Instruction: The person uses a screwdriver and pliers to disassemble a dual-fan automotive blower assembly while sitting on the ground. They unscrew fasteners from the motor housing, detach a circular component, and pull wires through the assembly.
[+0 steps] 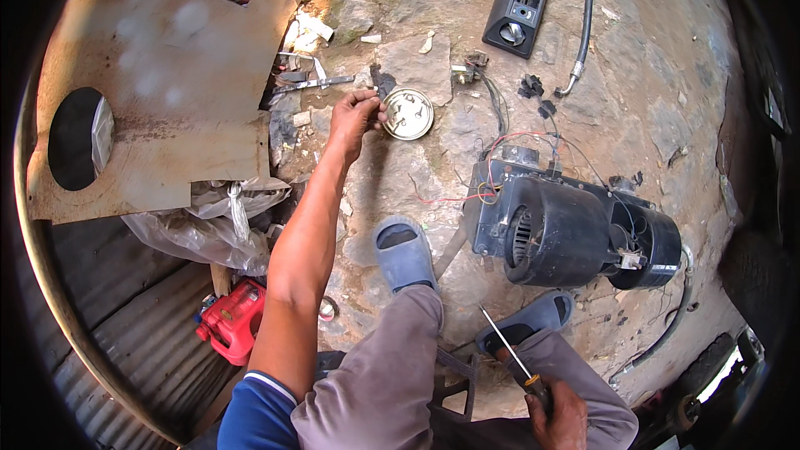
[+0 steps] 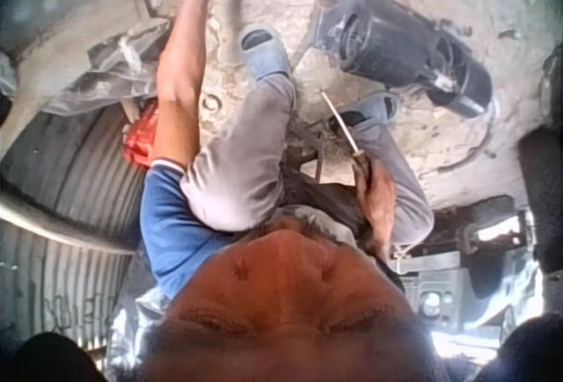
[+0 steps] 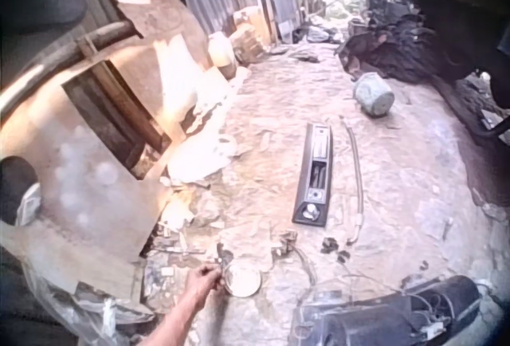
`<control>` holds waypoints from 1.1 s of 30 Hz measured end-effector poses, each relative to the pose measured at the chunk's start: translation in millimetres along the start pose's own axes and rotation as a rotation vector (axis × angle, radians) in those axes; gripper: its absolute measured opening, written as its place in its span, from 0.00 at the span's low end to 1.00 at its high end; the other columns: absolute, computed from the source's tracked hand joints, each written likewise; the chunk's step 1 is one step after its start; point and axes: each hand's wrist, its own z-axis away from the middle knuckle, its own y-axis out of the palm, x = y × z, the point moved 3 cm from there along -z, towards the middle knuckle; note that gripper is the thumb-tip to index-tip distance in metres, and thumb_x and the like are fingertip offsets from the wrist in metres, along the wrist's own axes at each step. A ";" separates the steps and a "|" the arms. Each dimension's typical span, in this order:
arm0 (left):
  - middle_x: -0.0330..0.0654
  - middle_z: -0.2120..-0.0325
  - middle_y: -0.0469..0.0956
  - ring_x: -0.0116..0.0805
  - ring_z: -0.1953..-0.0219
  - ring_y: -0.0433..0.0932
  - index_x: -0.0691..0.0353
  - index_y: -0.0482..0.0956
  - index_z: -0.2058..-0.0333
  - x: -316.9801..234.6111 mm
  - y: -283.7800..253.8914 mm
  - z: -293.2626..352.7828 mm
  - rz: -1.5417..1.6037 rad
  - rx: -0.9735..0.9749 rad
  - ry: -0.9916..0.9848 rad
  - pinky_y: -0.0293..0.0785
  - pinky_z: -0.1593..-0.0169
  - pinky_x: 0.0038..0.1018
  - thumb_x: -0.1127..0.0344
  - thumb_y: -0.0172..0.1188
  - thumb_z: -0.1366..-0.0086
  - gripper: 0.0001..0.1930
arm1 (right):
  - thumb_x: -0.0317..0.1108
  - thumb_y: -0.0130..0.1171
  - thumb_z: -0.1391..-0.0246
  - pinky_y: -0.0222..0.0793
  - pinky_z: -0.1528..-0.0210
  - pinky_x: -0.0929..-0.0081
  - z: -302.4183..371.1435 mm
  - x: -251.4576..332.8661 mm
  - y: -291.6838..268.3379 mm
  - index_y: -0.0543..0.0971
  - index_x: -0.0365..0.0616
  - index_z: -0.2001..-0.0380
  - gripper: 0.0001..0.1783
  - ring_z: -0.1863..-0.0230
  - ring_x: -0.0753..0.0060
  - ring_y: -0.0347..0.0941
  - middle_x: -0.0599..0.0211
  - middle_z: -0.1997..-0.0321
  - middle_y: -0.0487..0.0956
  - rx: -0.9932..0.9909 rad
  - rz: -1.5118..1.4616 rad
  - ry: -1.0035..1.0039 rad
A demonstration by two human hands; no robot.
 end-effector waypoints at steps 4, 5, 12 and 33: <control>0.41 0.71 0.82 0.26 0.74 0.80 0.70 0.80 0.57 13.7 -2.3 -2.6 -0.273 -0.045 0.073 0.74 0.72 0.21 0.71 0.61 0.36 0.11 | 0.36 0.59 0.39 0.68 0.61 0.49 -2.1 1.1 -0.3 0.76 0.41 0.55 0.13 0.61 0.34 0.74 0.43 0.63 0.79 0.004 0.031 -0.002; 0.41 0.71 0.82 0.27 0.74 0.80 0.70 0.81 0.58 16.5 -2.1 -5.0 -0.304 -0.059 0.091 0.75 0.71 0.22 0.70 0.62 0.36 0.11 | 0.36 0.59 0.39 0.68 0.61 0.49 -2.9 2.0 -0.2 0.76 0.42 0.54 0.13 0.61 0.34 0.74 0.43 0.63 0.79 0.001 0.040 0.000; 0.49 0.74 0.84 0.33 0.73 0.82 0.66 0.86 0.64 22.4 10.1 -8.0 -0.623 -0.059 0.336 0.76 0.65 0.30 0.64 0.66 0.39 0.11 | 0.36 0.58 0.39 0.68 0.61 0.47 -8.1 3.4 1.5 0.76 0.44 0.53 0.13 0.61 0.33 0.74 0.42 0.64 0.79 0.030 0.041 0.035; 0.44 0.68 0.82 0.28 0.70 0.81 0.72 0.73 0.48 3.9 -8.9 0.7 0.015 0.166 -0.102 0.77 0.66 0.21 0.69 0.56 0.33 0.17 | 0.38 0.59 0.39 0.68 0.62 0.48 -5.6 -0.9 3.1 0.76 0.43 0.53 0.14 0.63 0.33 0.74 0.42 0.65 0.78 0.047 0.047 0.033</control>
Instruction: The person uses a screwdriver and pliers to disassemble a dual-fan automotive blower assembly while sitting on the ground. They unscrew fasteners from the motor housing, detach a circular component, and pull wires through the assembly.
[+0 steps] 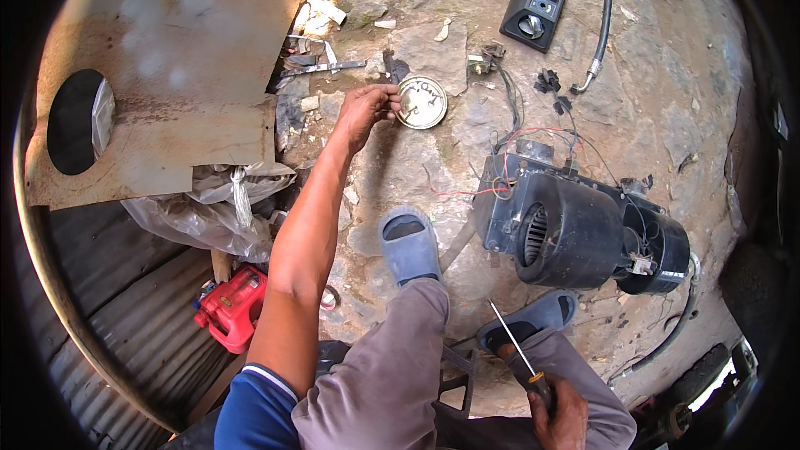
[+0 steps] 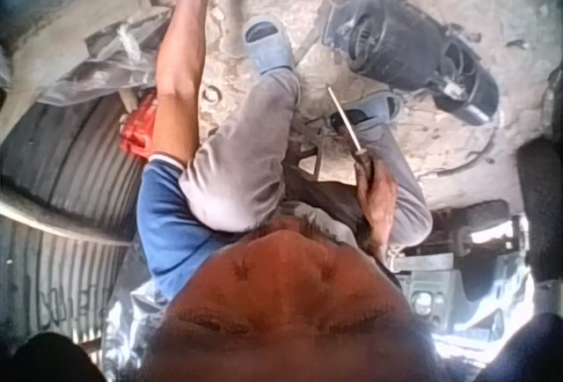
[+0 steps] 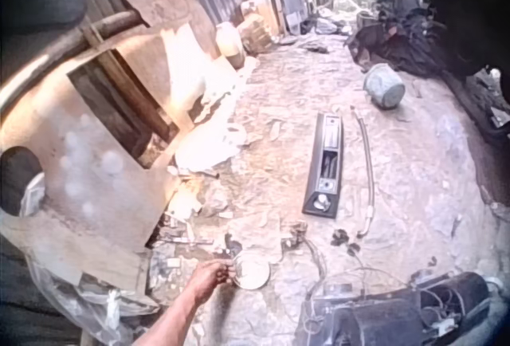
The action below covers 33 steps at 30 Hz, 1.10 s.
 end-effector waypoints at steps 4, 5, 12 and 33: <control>0.41 0.70 0.80 0.26 0.73 0.78 0.71 0.75 0.50 0.6 9.9 6.0 -0.002 0.049 -0.035 0.75 0.68 0.21 0.72 0.51 0.32 0.15 | 0.38 0.59 0.39 0.67 0.61 0.47 -1.0 1.0 0.3 0.76 0.43 0.53 0.15 0.62 0.32 0.73 0.41 0.64 0.78 0.005 -0.008 -0.002; 0.40 0.71 0.80 0.25 0.74 0.77 0.70 0.76 0.51 2.6 12.1 5.4 -0.026 0.041 -0.017 0.74 0.68 0.21 0.72 0.51 0.32 0.14 | 0.38 0.59 0.39 0.67 0.61 0.47 -1.6 2.0 -0.3 0.76 0.43 0.53 0.15 0.62 0.32 0.73 0.41 0.64 0.78 -0.002 -0.015 -0.009; 0.36 0.79 0.75 0.23 0.78 0.71 0.64 0.81 0.60 10.2 -6.9 -0.9 -0.148 0.001 -0.055 0.68 0.73 0.23 0.71 0.55 0.36 0.09 | 0.37 0.59 0.39 0.67 0.62 0.47 -1.4 2.1 -0.1 0.76 0.43 0.52 0.14 0.62 0.33 0.74 0.41 0.64 0.78 0.003 -0.009 -0.003; 0.56 0.71 0.82 0.56 0.65 0.81 0.62 0.84 0.65 -3.3 36.1 12.7 -1.230 -0.112 0.316 0.76 0.58 0.46 0.55 0.60 0.41 0.16 | 0.37 0.59 0.38 0.68 0.62 0.48 -2.4 -2.0 3.7 0.75 0.43 0.51 0.15 0.61 0.33 0.74 0.42 0.63 0.78 0.021 -0.016 0.007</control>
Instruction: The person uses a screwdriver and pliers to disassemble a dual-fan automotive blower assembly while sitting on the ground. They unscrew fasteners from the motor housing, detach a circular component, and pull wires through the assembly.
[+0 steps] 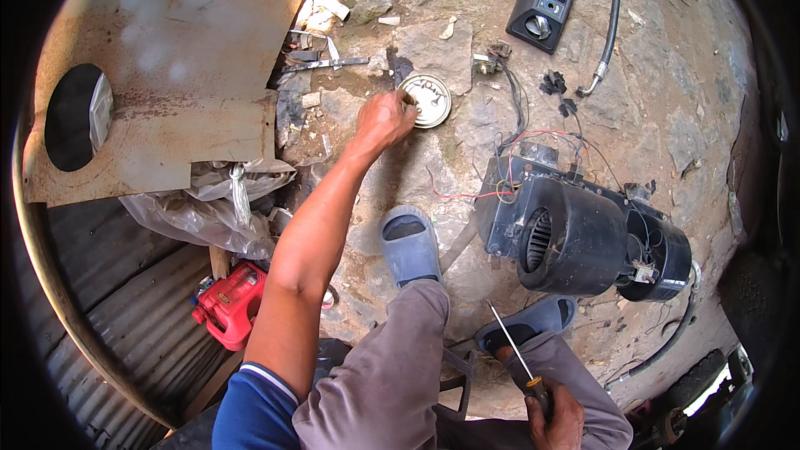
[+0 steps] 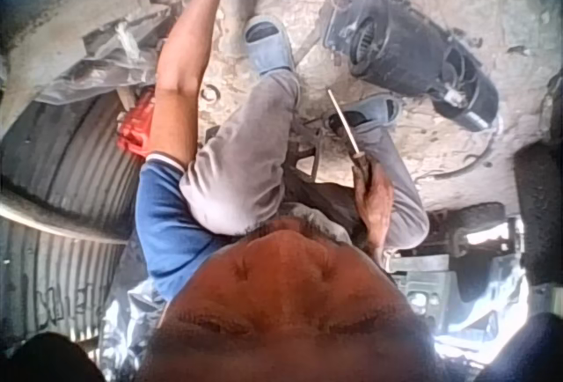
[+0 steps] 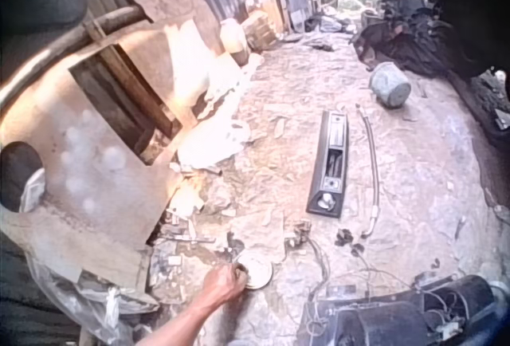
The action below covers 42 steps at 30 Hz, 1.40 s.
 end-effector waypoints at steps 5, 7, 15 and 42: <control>0.55 0.70 0.82 0.56 0.65 0.82 0.60 0.84 0.61 -15.4 6.9 -8.2 0.042 -0.012 0.028 0.76 0.58 0.46 0.55 0.61 0.40 0.16 | 0.37 0.59 0.38 0.68 0.62 0.48 -0.2 0.2 0.0 0.75 0.43 0.52 0.15 0.61 0.33 0.74 0.42 0.63 0.78 -0.002 0.018 0.006; 0.55 0.69 0.83 0.56 0.65 0.82 0.60 0.84 0.61 -20.7 15.3 -10.8 0.038 -0.037 0.054 0.75 0.58 0.45 0.54 0.62 0.40 0.16 | 0.37 0.59 0.38 0.69 0.62 0.49 -0.6 1.3 -0.7 0.76 0.43 0.51 0.15 0.61 0.34 0.75 0.42 0.63 0.79 0.010 0.024 0.014; 0.49 0.74 0.83 0.42 0.70 0.82 0.61 0.84 0.68 -11.9 27.3 -15.3 0.165 -0.073 0.099 0.75 0.62 0.36 0.58 0.67 0.41 0.12 | 0.37 0.59 0.39 0.70 0.62 0.50 1.1 -2.0 -1.2 0.77 0.45 0.51 0.14 0.62 0.36 0.75 0.44 0.63 0.80 -0.031 0.013 -0.022; 0.26 0.87 0.67 0.16 0.86 0.56 0.59 0.83 0.72 -40.1 -133.8 169.5 0.686 0.021 -0.101 0.50 0.82 0.21 0.54 0.66 0.36 0.14 | 0.36 0.62 0.46 0.70 0.59 0.51 47.9 -14.0 2.6 0.73 0.39 0.61 0.15 0.61 0.38 0.76 0.45 0.65 0.79 -0.148 0.186 -0.364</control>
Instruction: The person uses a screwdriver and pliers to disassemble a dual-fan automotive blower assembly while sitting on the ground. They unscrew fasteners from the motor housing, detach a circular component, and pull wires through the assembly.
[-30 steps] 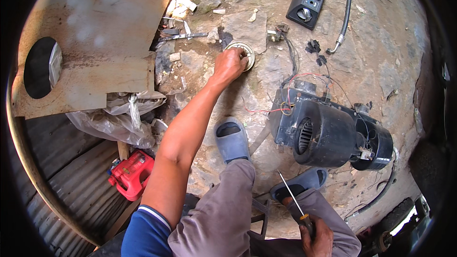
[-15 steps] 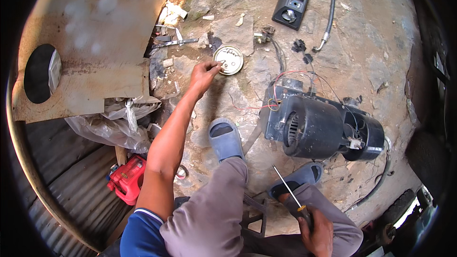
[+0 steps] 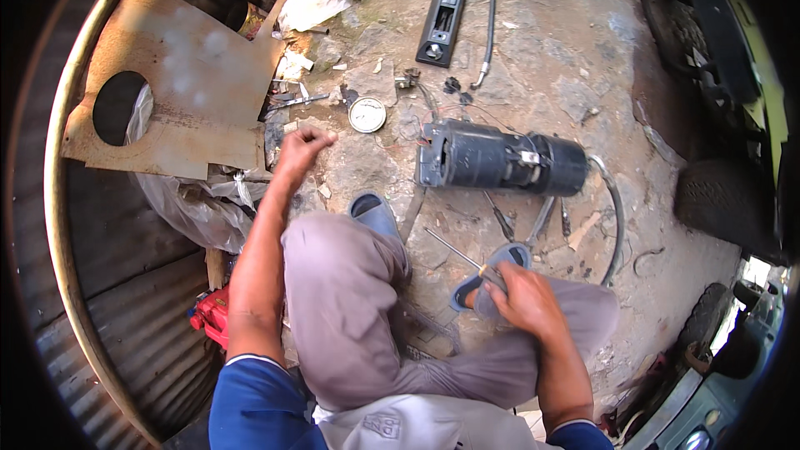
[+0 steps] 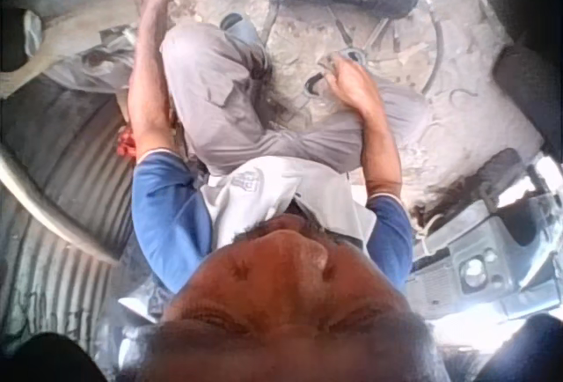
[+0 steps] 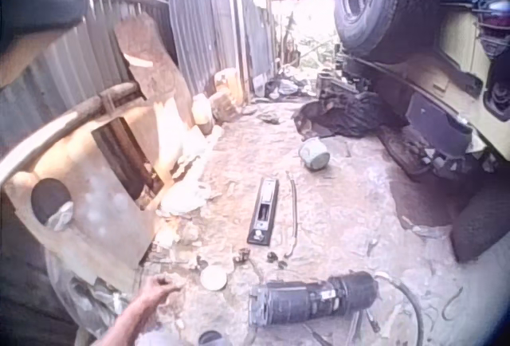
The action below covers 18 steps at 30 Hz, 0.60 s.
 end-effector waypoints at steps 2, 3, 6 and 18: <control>0.27 0.87 0.68 0.16 0.86 0.57 0.60 0.83 0.71 -41.9 -27.1 5.2 -0.024 -0.091 0.086 0.51 0.82 0.21 0.55 0.67 0.37 0.14 | 0.35 0.62 0.48 0.71 0.58 0.50 1.2 -6.0 3.4 0.72 0.37 0.62 0.15 0.60 0.37 0.76 0.44 0.64 0.80 -0.046 0.014 -0.048; 0.27 0.87 0.68 0.16 0.86 0.58 0.60 0.84 0.71 -70.4 -31.2 18.5 -0.022 -0.116 0.125 0.51 0.82 0.20 0.55 0.67 0.37 0.14 | 0.35 0.62 0.49 0.70 0.56 0.50 6.7 -9.8 6.0 0.72 0.37 0.60 0.17 0.58 0.37 0.76 0.43 0.63 0.80 -0.069 -0.008 -0.048; 0.31 0.79 0.78 0.15 0.84 0.58 0.65 0.84 0.64 -142.8 -37.5 64.8 0.099 -0.070 0.246 0.53 0.81 0.19 0.57 0.63 0.34 0.14 | 0.34 0.63 0.52 0.70 0.53 0.51 22.8 -15.6 5.5 0.70 0.36 0.55 0.22 0.55 0.36 0.75 0.40 0.60 0.79 -0.173 -0.094 -0.063; 0.46 0.49 0.78 0.17 0.85 0.54 0.58 0.70 0.51 -58.0 180.9 184.8 0.981 0.434 -0.284 0.53 0.84 0.15 0.62 0.51 0.26 0.10 | 0.33 0.65 0.52 0.72 0.49 0.64 125.9 -28.1 11.0 0.78 0.33 0.55 0.21 0.52 0.51 0.80 0.47 0.56 0.82 -0.747 -0.434 -0.092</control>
